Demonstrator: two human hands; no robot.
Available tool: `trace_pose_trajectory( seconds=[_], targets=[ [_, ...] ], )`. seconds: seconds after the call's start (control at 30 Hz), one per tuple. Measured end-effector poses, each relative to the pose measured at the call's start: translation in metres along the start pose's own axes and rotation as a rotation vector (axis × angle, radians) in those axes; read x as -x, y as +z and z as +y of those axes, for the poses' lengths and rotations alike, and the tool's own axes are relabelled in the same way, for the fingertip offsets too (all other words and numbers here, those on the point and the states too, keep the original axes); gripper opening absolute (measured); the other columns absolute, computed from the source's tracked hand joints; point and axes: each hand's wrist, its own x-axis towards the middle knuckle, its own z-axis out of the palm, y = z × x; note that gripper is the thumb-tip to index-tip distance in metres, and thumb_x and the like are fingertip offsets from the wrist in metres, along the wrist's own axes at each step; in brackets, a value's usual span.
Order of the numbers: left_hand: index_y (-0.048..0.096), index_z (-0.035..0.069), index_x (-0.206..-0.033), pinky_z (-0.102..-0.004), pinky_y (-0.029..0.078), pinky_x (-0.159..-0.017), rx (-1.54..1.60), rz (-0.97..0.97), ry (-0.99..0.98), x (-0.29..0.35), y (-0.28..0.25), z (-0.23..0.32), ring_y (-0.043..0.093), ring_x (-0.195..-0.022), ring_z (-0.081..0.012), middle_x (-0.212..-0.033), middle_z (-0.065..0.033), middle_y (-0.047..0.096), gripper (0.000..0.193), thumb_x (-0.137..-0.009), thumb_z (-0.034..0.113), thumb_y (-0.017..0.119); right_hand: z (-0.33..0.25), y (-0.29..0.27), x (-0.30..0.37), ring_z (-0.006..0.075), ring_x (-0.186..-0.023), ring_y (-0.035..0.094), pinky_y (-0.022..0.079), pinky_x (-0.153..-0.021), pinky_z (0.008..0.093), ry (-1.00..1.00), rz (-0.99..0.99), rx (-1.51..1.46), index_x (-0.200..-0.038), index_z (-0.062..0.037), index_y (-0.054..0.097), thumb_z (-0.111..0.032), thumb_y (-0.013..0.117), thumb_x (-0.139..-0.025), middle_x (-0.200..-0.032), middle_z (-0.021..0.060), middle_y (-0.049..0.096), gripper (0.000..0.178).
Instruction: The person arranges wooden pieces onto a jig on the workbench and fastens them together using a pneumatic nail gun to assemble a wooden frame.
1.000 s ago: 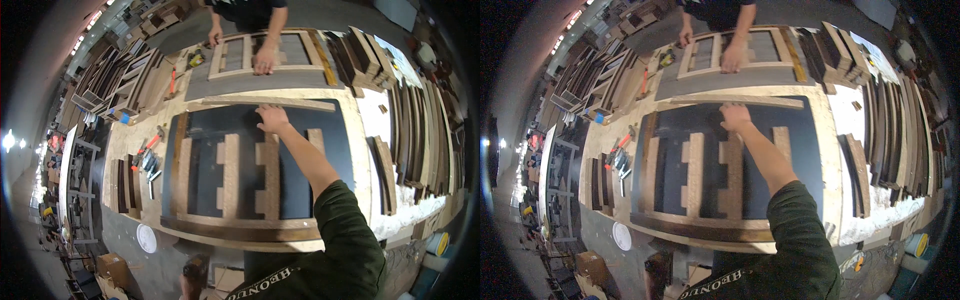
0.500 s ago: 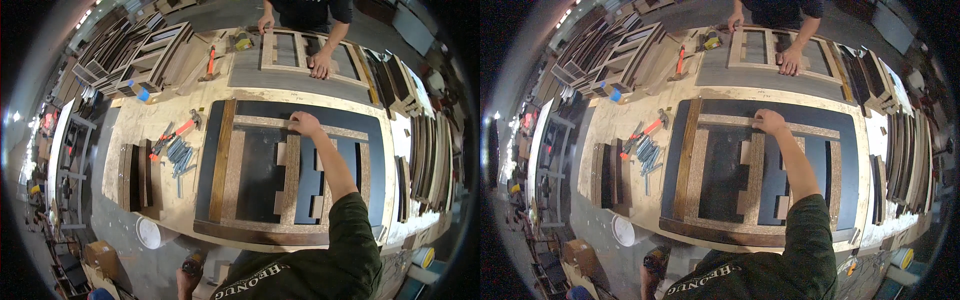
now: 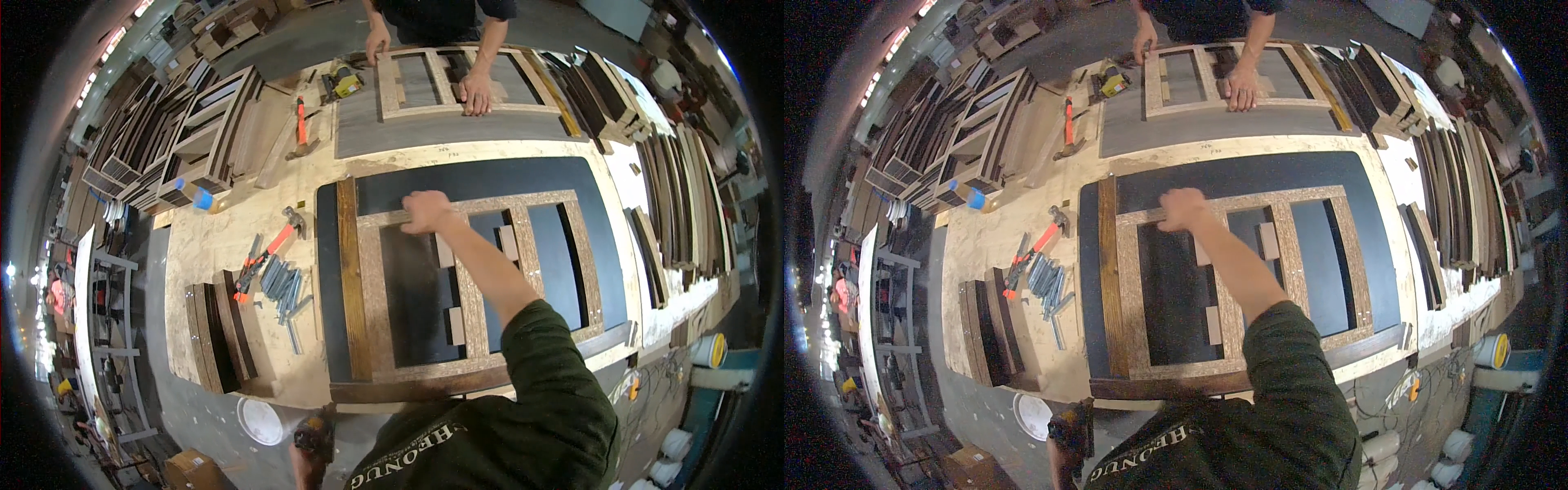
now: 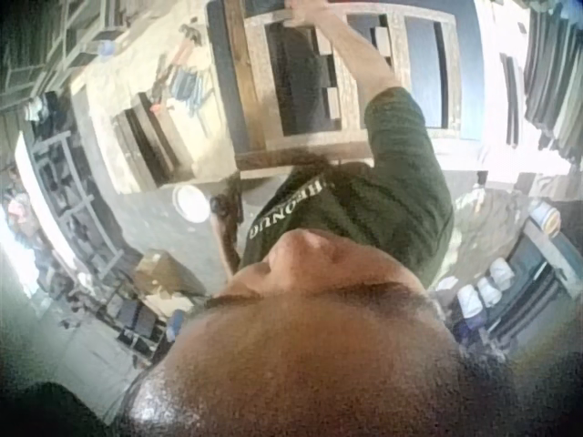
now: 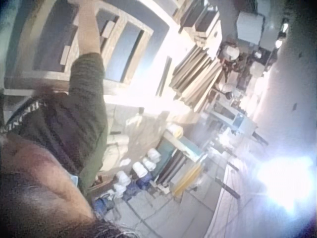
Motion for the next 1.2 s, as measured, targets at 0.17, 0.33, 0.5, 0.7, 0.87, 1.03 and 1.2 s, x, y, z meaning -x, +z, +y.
trace_pose_trajectory(
  seconds=[0.17, 0.33, 0.5, 0.7, 0.87, 1.03, 1.2],
  targets=[
    [0.061, -0.003, -0.108, -0.0254, 0.048, -0.065, 0.057, 0.000, -0.136, -0.007, -0.002, -0.007, 0.058, -0.078, -0.0106, -0.093, -0.0066, 0.066, 0.036, -0.075, 0.011, 0.069, -0.036, 0.030, -0.011, 0.0313, -0.101, 0.057, 0.047, -0.088, 0.0401, -0.023, 0.204, -0.082, -0.098, -0.0109, 0.061, -0.039, 0.066, -0.068, -0.102, 0.0092, 0.059, 0.042],
    [0.065, -0.004, -0.097, -0.0297, 0.049, -0.068, 0.065, 0.090, -0.094, -0.005, -0.004, -0.060, 0.060, -0.077, -0.0136, -0.083, -0.0098, 0.067, 0.028, -0.074, 0.012, 0.066, -0.040, 0.046, -0.011, 0.0328, -0.099, 0.054, 0.045, -0.091, 0.0422, -0.002, 0.420, -0.259, -0.095, -0.0080, 0.060, -0.027, 0.064, -0.069, -0.097, 0.0106, 0.056, 0.032],
    [0.065, -0.001, -0.090, -0.0299, 0.049, -0.064, -0.051, 0.032, -0.090, -0.001, -0.002, -0.067, 0.059, -0.071, -0.0133, -0.077, -0.0094, 0.066, 0.023, -0.072, 0.013, 0.066, -0.046, 0.056, -0.020, 0.0333, -0.095, 0.054, 0.046, -0.087, 0.0427, -0.092, 0.432, -0.200, -0.096, -0.0082, 0.060, -0.022, 0.061, -0.069, -0.095, 0.0107, 0.056, 0.030],
    [0.063, 0.000, -0.087, -0.0304, 0.048, -0.062, -0.063, 0.029, 0.016, -0.014, 0.002, -0.063, 0.058, -0.069, -0.0131, -0.075, -0.0091, 0.065, 0.023, -0.069, 0.013, 0.068, -0.048, 0.055, -0.006, 0.0294, -0.102, 0.054, 0.045, -0.090, 0.0446, -0.089, 0.376, -0.279, -0.110, -0.0108, 0.059, -0.017, 0.058, -0.075, -0.103, 0.0101, 0.058, 0.036],
    [0.063, 0.001, -0.080, -0.0300, 0.048, -0.060, -0.529, -0.066, 0.072, -0.042, -0.016, 0.013, 0.059, -0.066, -0.0116, -0.073, -0.0098, 0.065, 0.018, -0.068, 0.012, 0.072, -0.056, 0.070, 0.006, 0.0293, -0.110, 0.050, 0.031, -0.105, 0.0469, -0.061, 0.599, -0.222, -0.120, -0.0087, 0.055, -0.018, 0.055, -0.081, -0.112, 0.0113, 0.056, 0.040],
    [0.065, 0.003, -0.084, -0.0316, 0.050, -0.062, -0.522, -0.095, 0.377, -0.092, -0.051, 0.090, 0.063, -0.064, -0.0196, -0.073, -0.0128, 0.065, 0.032, -0.061, 0.020, 0.081, -0.057, 0.070, 0.014, 0.0290, -0.122, 0.042, 0.023, -0.110, 0.0466, -0.024, 0.560, -0.234, -0.128, -0.0070, 0.048, -0.026, 0.052, -0.082, -0.123, 0.0134, 0.051, 0.050],
    [0.063, 0.001, -0.105, -0.0398, 0.050, -0.068, -0.931, 0.020, 0.883, -0.162, -0.063, 0.161, 0.063, -0.074, -0.0332, -0.083, -0.0173, 0.065, 0.063, -0.054, 0.029, 0.086, -0.057, 0.071, 0.012, 0.0286, -0.127, 0.038, 0.019, -0.112, 0.0466, -0.013, 0.515, -0.279, -0.132, -0.0057, 0.044, -0.029, 0.051, -0.081, -0.127, 0.0142, 0.049, 0.056]
  ],
)
